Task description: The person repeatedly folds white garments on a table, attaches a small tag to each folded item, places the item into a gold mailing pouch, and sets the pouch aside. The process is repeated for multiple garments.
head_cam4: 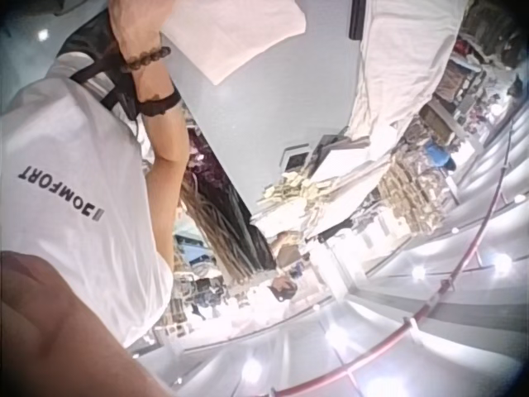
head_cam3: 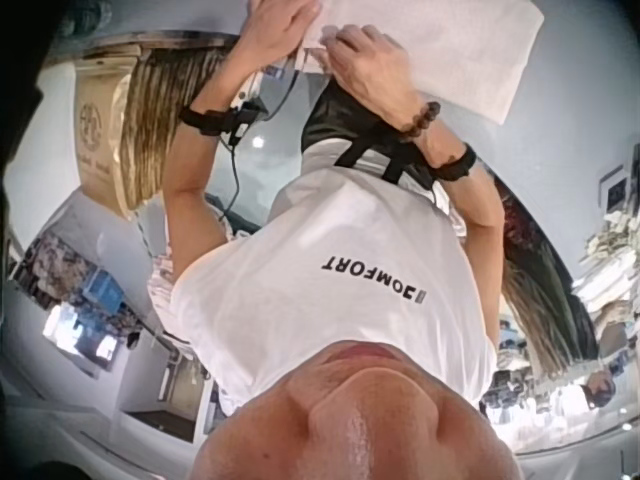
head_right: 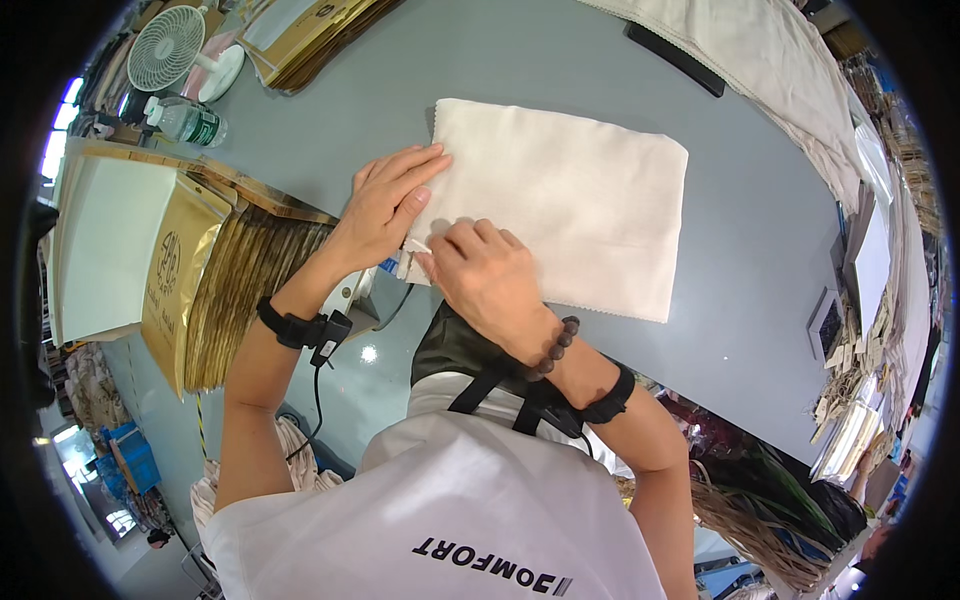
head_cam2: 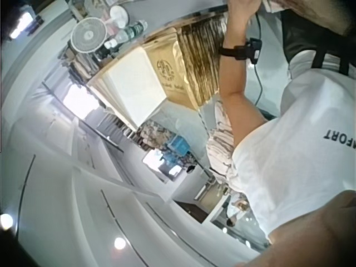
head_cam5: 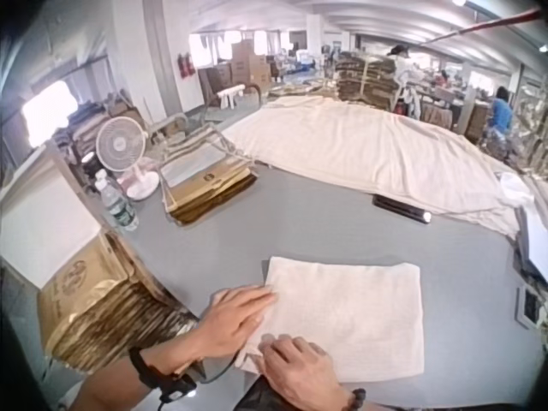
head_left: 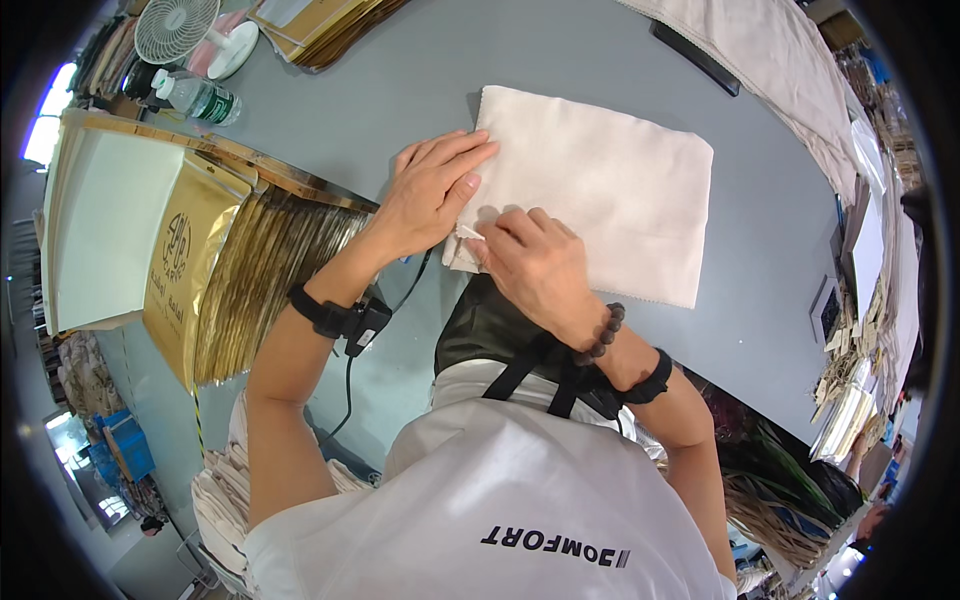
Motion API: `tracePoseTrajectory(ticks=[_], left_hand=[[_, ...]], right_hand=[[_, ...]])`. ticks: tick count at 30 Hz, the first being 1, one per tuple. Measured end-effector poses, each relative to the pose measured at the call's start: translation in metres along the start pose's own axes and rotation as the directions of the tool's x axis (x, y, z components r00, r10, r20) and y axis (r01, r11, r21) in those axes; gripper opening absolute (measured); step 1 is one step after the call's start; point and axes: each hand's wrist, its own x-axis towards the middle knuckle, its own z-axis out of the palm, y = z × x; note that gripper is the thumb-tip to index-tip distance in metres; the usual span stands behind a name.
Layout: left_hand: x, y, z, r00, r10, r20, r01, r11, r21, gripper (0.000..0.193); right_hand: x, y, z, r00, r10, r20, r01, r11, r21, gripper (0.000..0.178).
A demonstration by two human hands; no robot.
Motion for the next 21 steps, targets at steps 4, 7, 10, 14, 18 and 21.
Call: tracePoseTrajectory(ticks=[4,7,10,14,18,21], left_hand=[[-0.003,0.006,0.004,0.999,0.033,-0.038,-0.032,0.999,0.018,0.048],[-0.004,0.004,0.001,0.996,0.028,-0.081,-0.033,0.997,-0.064,0.048],[-0.008,0.005,0.003,0.994,-0.003,-0.113,-0.017,0.985,-0.174,0.048],[-0.027,0.013,0.012,0.929,-0.198,-0.311,0.114,0.957,-0.268,0.042],[-0.06,0.029,0.016,0.913,-0.154,-0.379,0.137,0.988,-0.071,0.023],[-0.069,0.037,0.023,0.932,-0.077,-0.355,0.062,0.997,-0.054,0.023]], right_hand=[[-0.003,-0.007,-0.002,0.998,-0.045,-0.046,0.045,0.999,-0.013,0.029],[0.0,-0.003,-0.008,1.0,-0.024,-0.007,0.025,0.995,0.098,0.033],[-0.001,0.0,-0.018,1.0,-0.025,-0.002,0.025,0.986,0.163,0.034],[0.003,0.001,-0.014,0.997,0.0,-0.077,0.017,0.975,0.221,0.026],[0.005,0.005,-0.015,0.98,0.196,0.014,-0.174,0.834,0.523,0.019],[0.004,0.01,-0.018,0.918,0.383,0.101,-0.344,0.645,0.682,0.023]])
